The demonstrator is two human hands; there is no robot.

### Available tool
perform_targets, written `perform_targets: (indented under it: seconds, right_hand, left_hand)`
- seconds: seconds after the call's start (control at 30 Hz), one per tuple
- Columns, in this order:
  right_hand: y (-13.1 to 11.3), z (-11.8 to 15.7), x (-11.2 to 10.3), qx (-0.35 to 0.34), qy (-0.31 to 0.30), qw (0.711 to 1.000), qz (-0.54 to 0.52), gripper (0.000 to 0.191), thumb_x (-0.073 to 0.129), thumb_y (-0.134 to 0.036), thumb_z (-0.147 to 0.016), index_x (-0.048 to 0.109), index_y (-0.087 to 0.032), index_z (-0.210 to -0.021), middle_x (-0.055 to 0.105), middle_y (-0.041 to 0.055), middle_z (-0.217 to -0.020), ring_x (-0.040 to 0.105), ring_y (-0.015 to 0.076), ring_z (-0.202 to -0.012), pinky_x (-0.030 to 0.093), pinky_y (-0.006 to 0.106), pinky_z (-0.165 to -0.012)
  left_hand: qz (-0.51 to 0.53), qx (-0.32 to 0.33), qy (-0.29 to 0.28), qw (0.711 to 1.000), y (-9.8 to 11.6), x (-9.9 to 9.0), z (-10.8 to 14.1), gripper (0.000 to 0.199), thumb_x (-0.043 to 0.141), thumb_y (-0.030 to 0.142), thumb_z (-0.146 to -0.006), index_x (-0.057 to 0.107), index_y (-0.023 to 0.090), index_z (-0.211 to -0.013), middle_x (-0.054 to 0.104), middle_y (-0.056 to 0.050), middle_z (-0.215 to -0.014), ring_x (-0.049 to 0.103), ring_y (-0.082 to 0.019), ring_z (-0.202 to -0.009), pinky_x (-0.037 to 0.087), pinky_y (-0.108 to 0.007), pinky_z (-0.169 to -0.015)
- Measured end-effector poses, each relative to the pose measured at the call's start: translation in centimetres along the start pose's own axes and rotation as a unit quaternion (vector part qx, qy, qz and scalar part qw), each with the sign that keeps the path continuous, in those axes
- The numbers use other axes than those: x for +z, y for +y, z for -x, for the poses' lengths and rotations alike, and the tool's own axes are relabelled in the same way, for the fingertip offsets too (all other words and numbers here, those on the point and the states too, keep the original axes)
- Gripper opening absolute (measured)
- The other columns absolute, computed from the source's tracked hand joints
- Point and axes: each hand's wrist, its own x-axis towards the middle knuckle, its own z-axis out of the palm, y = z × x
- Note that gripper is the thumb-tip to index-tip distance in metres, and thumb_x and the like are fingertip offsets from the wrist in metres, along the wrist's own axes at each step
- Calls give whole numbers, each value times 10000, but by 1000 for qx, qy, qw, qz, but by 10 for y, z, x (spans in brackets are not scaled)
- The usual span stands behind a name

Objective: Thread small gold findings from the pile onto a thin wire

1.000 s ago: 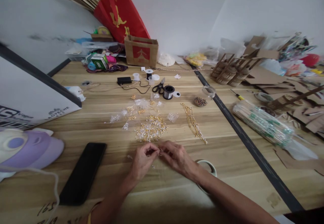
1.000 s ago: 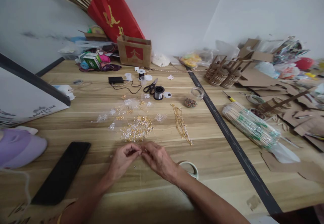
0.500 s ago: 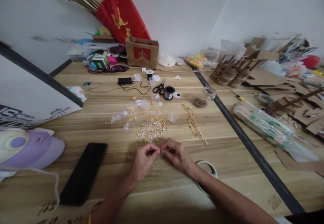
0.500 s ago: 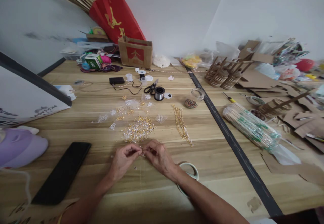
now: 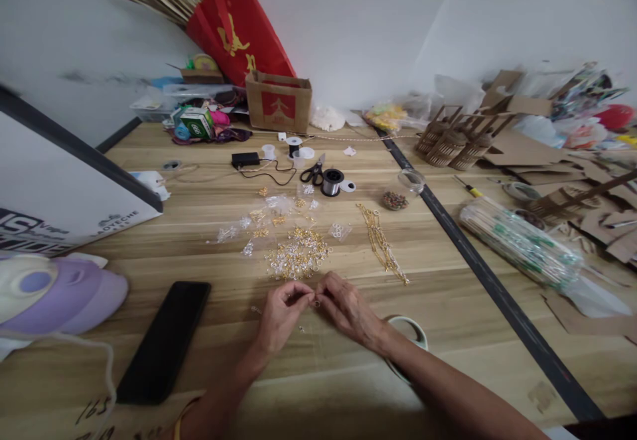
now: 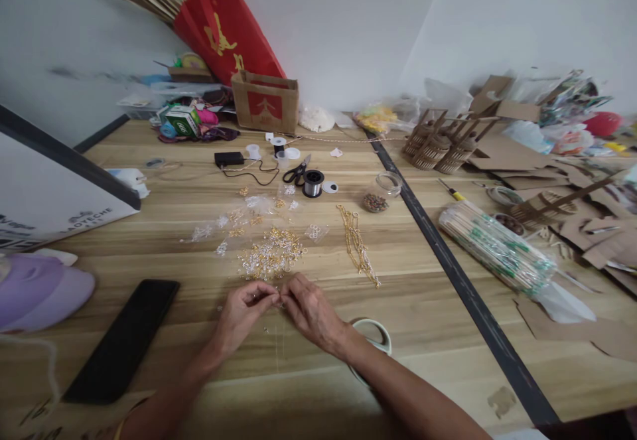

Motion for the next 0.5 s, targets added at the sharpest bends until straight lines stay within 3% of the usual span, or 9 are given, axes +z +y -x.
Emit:
perform_targets:
  seconds: [0.17,0.3,0.4,0.5]
  right_hand:
    - [-1,-1,-1,70,-7,996,-52,164,447,-236,-939,496,-173,-796,506,-5,-729,459,115,-642,360,226,-606]
    - [-1,-1,-1,117,-21,988,-94,180,464,-278,-924,514,-165,-793,506,-18,-690,422,99,-589,318,210,-549]
    - [-1,-2,-1,133,-31,983,-121,210,474,-317,-917,526,-163,-784,494,-22,-677,413,99,-594,306,206,-538]
    - [0,-2,-2,147,-38,979,-137,243,487,-355,-910,520,-162,-766,466,-32,-652,395,97,-591,296,205,-531]
  left_hand:
    - [24,8,-6,1000,-1,1,0,97,662,161,-636,651,154,-732,685,-15,-686,631,-142,-653,510,-228,-629]
    - [1,57,5,998,-7,4,1,112,633,117,-669,643,156,-773,688,-25,-724,651,-144,-687,536,-237,-666]
    - [-83,148,40,985,-12,5,3,112,594,93,-721,644,170,-785,688,-25,-738,649,-138,-679,534,-230,-656]
    - [-200,281,51,937,-14,3,5,125,561,100,-799,653,183,-812,685,-33,-763,643,-144,-709,517,-240,-675]
